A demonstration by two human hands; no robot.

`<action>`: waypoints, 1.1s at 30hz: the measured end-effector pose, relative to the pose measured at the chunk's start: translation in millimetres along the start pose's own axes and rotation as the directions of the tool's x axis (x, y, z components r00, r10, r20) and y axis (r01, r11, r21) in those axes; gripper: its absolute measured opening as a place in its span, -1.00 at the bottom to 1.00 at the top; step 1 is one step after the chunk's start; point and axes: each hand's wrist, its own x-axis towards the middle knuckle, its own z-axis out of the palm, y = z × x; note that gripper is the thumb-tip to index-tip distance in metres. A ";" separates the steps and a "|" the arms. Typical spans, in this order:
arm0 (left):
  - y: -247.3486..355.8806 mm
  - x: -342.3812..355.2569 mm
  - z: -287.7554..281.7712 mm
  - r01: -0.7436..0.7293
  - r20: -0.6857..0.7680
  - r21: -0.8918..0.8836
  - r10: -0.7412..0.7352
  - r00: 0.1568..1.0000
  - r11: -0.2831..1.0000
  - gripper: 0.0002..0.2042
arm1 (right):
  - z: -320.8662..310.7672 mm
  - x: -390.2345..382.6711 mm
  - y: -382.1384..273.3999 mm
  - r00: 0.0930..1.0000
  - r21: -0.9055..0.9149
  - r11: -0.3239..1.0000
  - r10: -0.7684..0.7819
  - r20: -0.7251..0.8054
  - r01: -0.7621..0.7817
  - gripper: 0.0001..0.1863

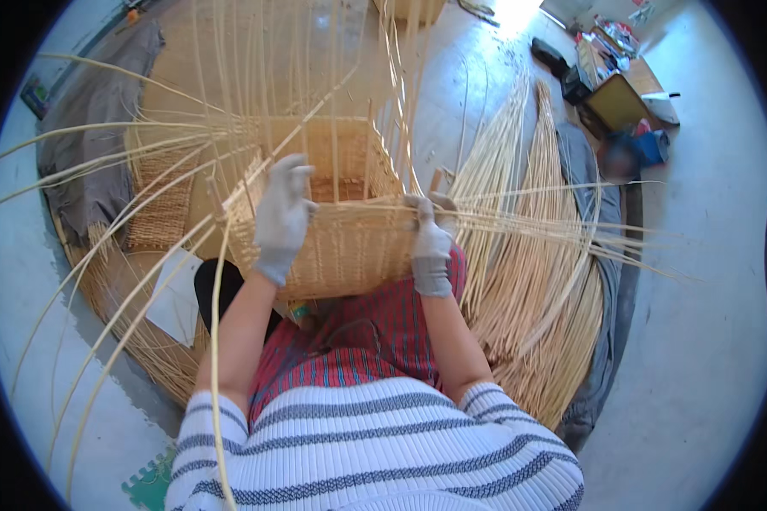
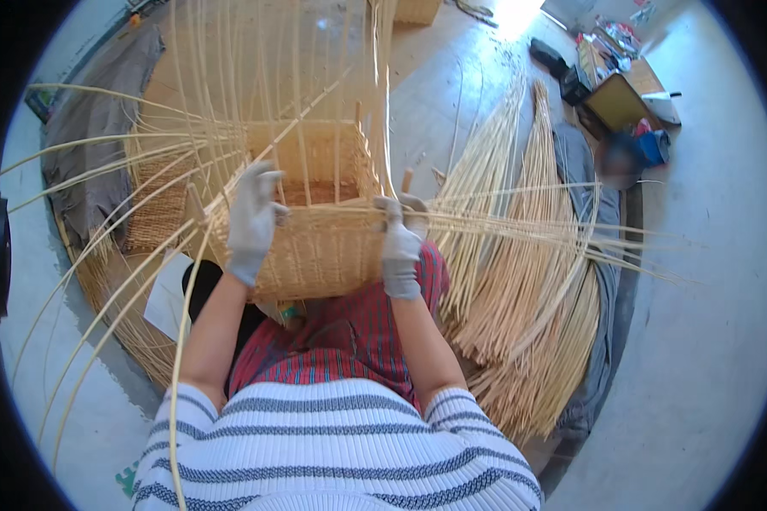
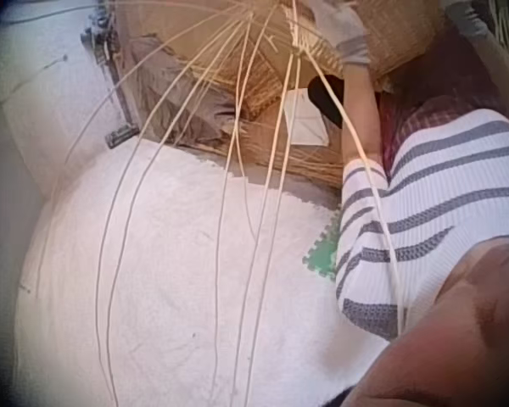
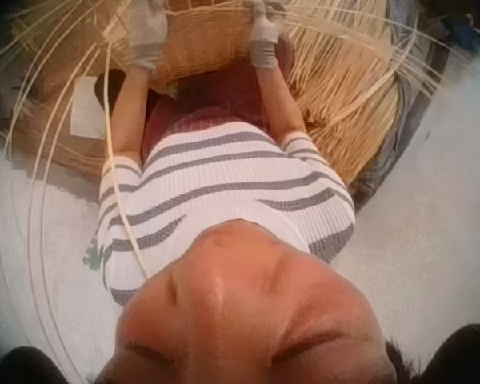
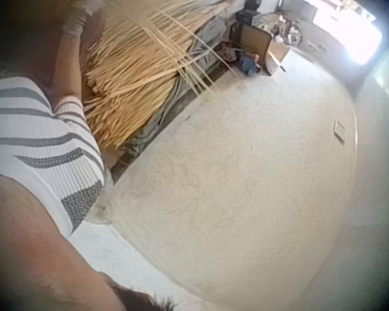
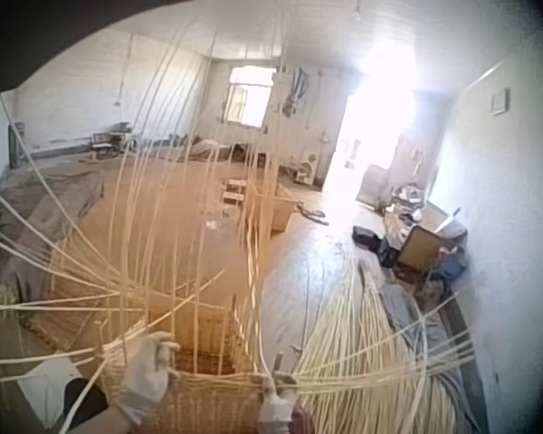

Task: Weaving a square willow or rattan basket by hand.

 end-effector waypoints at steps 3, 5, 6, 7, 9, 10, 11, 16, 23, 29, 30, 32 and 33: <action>3.2 13.7 26.9 0.422 0.464 0.306 -0.521 0.716 0.853 -0.67 | 17.8 14.5 3.0 0.979 -0.092 0.979 -0.171 0.107 0.181 -0.80; 2.0 16.1 39.8 0.441 0.466 0.392 -0.587 0.662 0.808 -0.63 | 60.2 37.4 -10.3 0.900 -0.215 0.891 -0.338 0.275 0.400 -0.69; 0.7 14.5 44.0 0.400 0.405 0.426 -0.566 0.718 0.811 -0.62 | 84.6 50.7 -17.5 0.831 -0.328 0.772 -0.443 0.337 0.545 -0.61; -0.6 14.4 46.8 0.408 0.341 0.492 -0.602 0.722 0.769 -0.61 | 109.9 67.7 -24.6 0.713 -0.515 0.495 -0.531 0.458 0.700 -0.53; -3.5 13.1 48.5 0.461 0.316 0.439 -0.613 0.724 0.771 -0.62 | 121.1 89.4 -36.6 0.608 -0.604 0.206 -0.522 0.598 0.770 -0.47; -4.1 12.8 47.6 0.513 0.304 0.426 -0.653 0.694 0.745 -0.62 | 110.6 91.1 -39.5 0.652 -0.543 0.363 -0.452 0.608 0.757 -0.46; -4.2 11.4 46.3 0.491 0.312 0.440 -0.640 0.702 0.752 -0.63 | 98.4 90.4 -38.3 0.648 -0.435 0.494 -0.443 0.620 0.753 -0.45; 8.3 3.2 47.5 0.490 0.281 0.301 -0.567 0.774 0.818 -0.70 | -24.2 18.3 -20.8 0.981 -0.246 0.950 -0.188 0.036 0.191 -0.77; 35.5 -26.5 100.4 -0.283 0.490 0.523 -0.012 0.872 0.804 -0.22 | 21.8 80.2 -101.0 0.732 -0.775 0.048 -0.369 0.573 0.631 -0.38; 34.0 -24.6 126.8 -0.334 0.602 0.698 -0.267 0.753 0.634 -0.23 | -5.6 72.4 -63.0 0.948 -0.904 -0.382 -0.166 0.270 0.190 -0.24; 30.8 -26.3 121.3 -0.332 0.619 0.678 -0.266 0.739 0.656 -0.24 | -12.6 66.2 -56.8 0.915 -0.886 -0.418 -0.241 0.323 0.203 -0.31; 19.8 -39.2 100.6 -0.307 0.620 0.563 -0.147 0.770 0.768 -0.35 | -12.3 47.9 -51.9 0.913 -0.928 -0.310 -0.280 0.296 0.206 -0.44; 11.5 -53.9 85.9 -0.312 0.589 0.440 -0.008 0.808 0.842 -0.39 | -3.3 35.9 -52.4 0.904 -0.967 -0.178 -0.357 0.237 0.183 -0.50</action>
